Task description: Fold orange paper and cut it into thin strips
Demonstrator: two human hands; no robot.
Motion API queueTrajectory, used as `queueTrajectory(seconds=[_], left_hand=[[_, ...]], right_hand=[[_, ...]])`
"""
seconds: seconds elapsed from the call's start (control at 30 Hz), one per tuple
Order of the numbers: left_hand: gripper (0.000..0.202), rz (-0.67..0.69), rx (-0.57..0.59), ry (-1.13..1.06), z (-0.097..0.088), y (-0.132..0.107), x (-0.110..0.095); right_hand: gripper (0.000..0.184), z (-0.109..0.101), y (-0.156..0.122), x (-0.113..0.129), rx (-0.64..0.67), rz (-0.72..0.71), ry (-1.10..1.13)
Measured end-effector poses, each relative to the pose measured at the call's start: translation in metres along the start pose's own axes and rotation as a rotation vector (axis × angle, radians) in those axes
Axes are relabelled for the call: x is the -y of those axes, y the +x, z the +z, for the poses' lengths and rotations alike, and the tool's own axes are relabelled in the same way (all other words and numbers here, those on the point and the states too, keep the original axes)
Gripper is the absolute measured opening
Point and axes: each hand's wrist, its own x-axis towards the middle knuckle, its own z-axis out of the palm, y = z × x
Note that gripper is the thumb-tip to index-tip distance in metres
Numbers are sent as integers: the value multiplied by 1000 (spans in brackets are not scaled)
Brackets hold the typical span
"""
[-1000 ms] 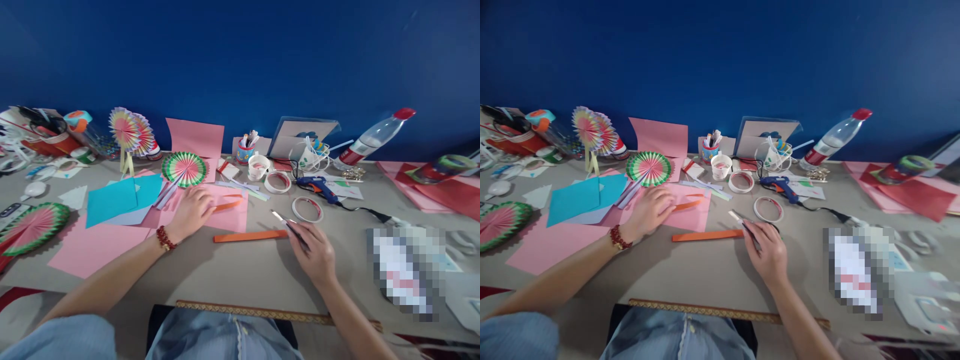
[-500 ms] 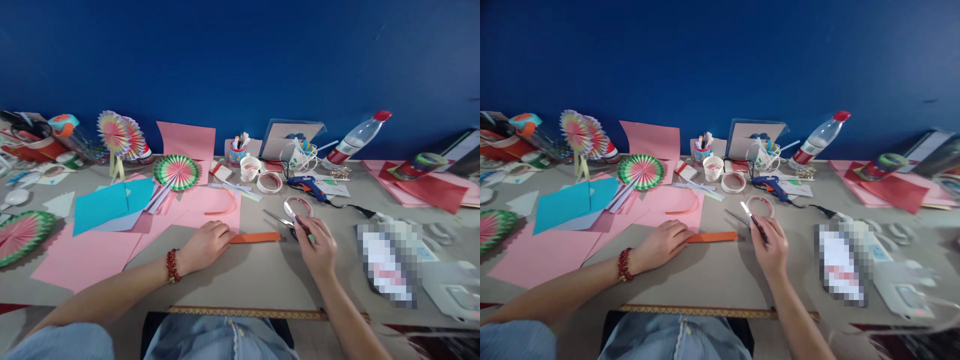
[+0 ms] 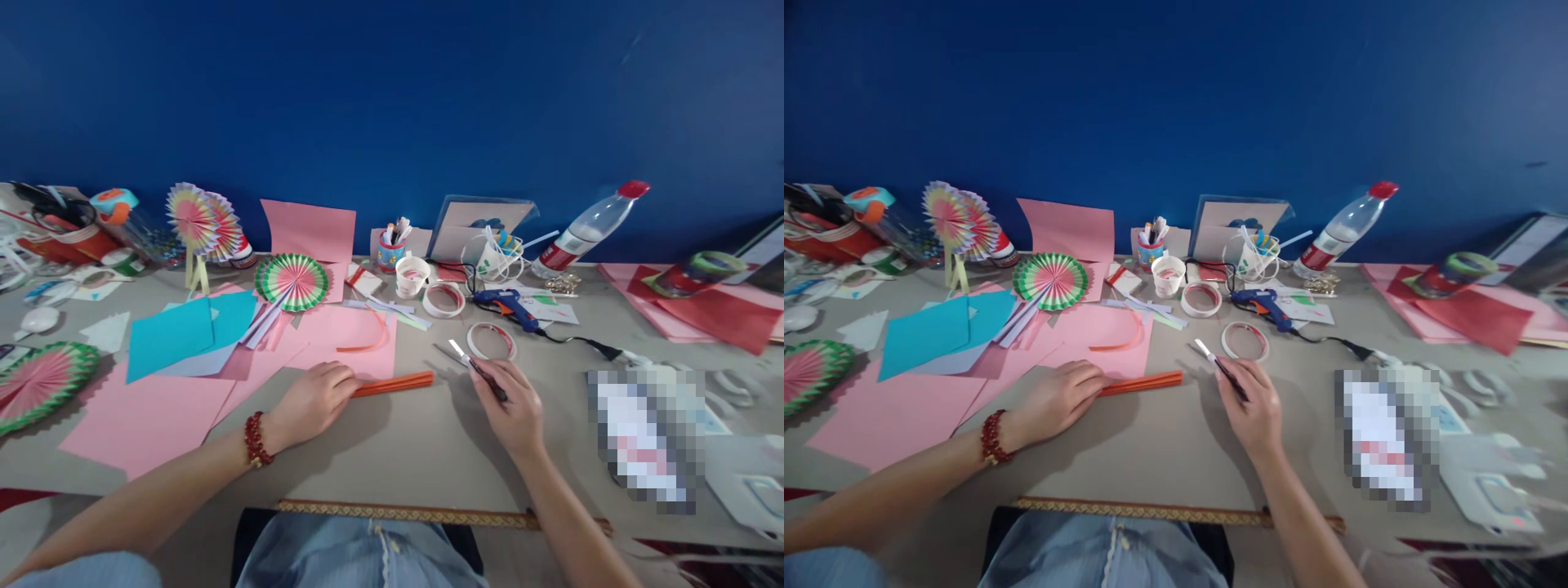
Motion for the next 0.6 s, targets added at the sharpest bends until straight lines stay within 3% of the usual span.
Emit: queueTrajectory(seconds=[0.17,0.47,0.6], left_hand=[[20,71,39,44,-12,-1,5],[24,200,-141,74,-20,-14,36],[28,291,-112,4,-18,0,26]], right_hand=[[19,1,-1,0,13,10,-11],[19,0,0,-1,25,-15,-10],[20,1,0,-3,42,-9,-16]])
